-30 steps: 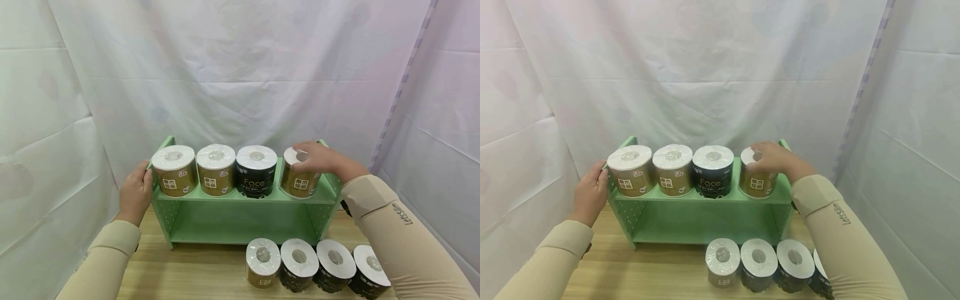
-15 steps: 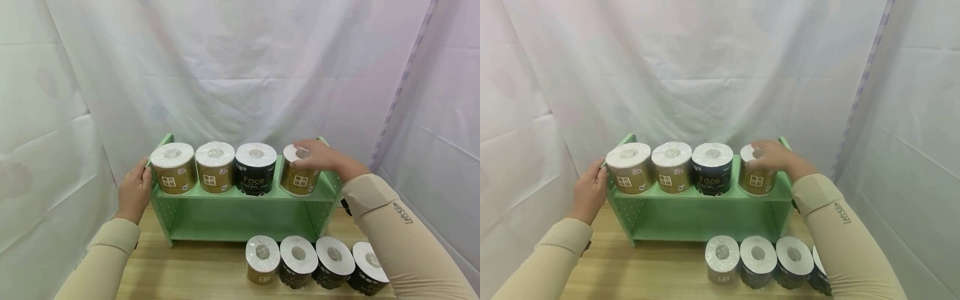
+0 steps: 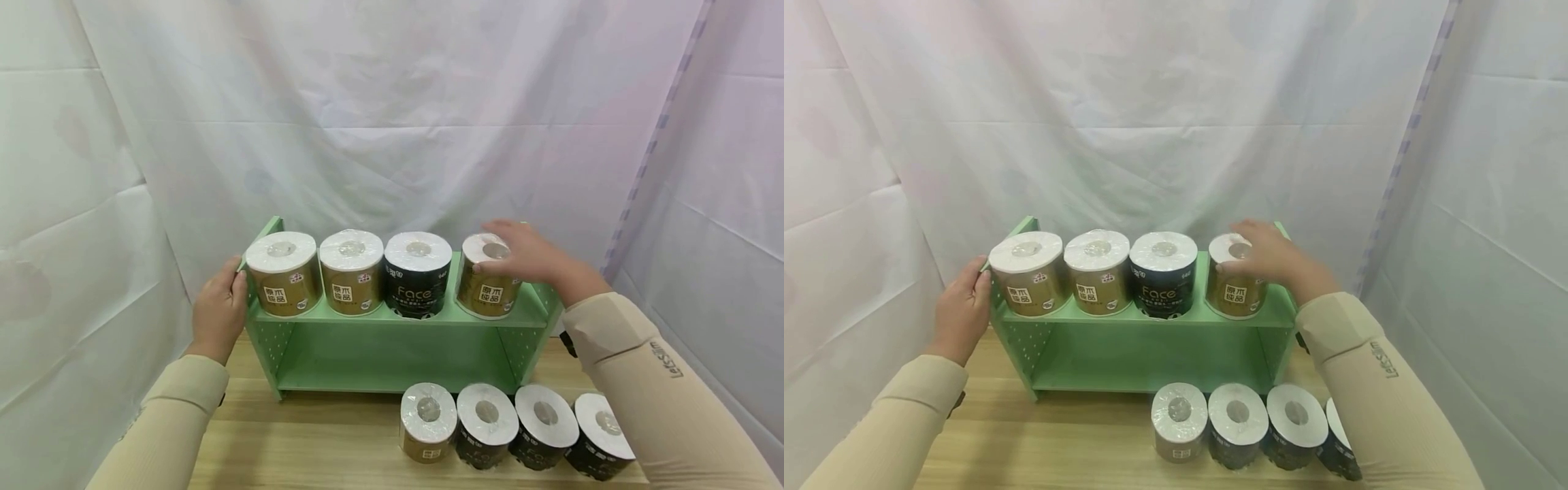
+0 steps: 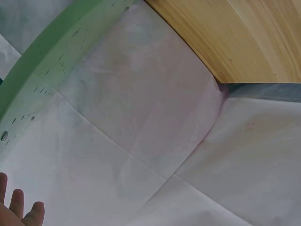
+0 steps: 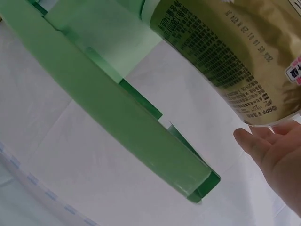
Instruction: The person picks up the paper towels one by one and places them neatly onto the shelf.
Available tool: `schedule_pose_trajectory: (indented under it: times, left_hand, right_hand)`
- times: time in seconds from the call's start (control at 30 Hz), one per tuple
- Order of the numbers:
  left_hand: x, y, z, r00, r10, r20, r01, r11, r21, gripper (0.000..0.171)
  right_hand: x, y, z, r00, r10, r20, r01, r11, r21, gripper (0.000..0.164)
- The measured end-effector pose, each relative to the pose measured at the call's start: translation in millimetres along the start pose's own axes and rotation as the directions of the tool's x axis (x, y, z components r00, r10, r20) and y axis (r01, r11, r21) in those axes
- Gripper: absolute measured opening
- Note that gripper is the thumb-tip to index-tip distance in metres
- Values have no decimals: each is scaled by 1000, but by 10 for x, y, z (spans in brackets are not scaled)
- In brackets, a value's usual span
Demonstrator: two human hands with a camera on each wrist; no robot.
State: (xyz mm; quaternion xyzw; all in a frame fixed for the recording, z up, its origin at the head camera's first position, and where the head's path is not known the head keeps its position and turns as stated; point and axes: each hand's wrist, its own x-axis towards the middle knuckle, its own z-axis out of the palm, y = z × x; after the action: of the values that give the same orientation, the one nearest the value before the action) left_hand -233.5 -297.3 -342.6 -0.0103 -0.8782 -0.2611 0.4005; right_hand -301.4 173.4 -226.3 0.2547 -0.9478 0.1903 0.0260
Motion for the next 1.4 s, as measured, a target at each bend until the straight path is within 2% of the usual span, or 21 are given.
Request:
schedule_pose_trajectory:
  times: [0.23, 0.43, 0.57, 0.83, 1.27, 1.4]
  left_hand:
    - [2, 0, -7, 1000, -9, 5, 9, 1000, -7, 34]
    - [5, 1, -8, 1000, -19, 6, 19, 1000, -7, 36]
    - [6, -12, 0, 1000, -25, 9, 25, 1000, -3, 37]
    - [-2, -16, 1, 1000, -24, 12, 25, 1000, -8, 38]
    - [-16, 1, -13, 999, -35, 20, 35, 999, -3, 38]
    - [-9, 0, -6, 999, -29, 21, 29, 1000, -5, 36]
  right_hand:
    - [-92, -35, 22, 996, 46, -72, -45, 999, 20, 94]
    - [-217, -45, 50, 985, 49, -165, -45, 999, 31, 93]
    - [-334, -34, 89, 971, 33, -238, -29, 999, 20, 91]
    - [-533, -18, 173, 931, -64, -360, 53, 998, -42, 90]
    - [-758, 15, 294, 891, -77, -446, 80, 997, -12, 89]
    - [-801, 45, 361, 871, -94, -482, 97, 995, -19, 88]
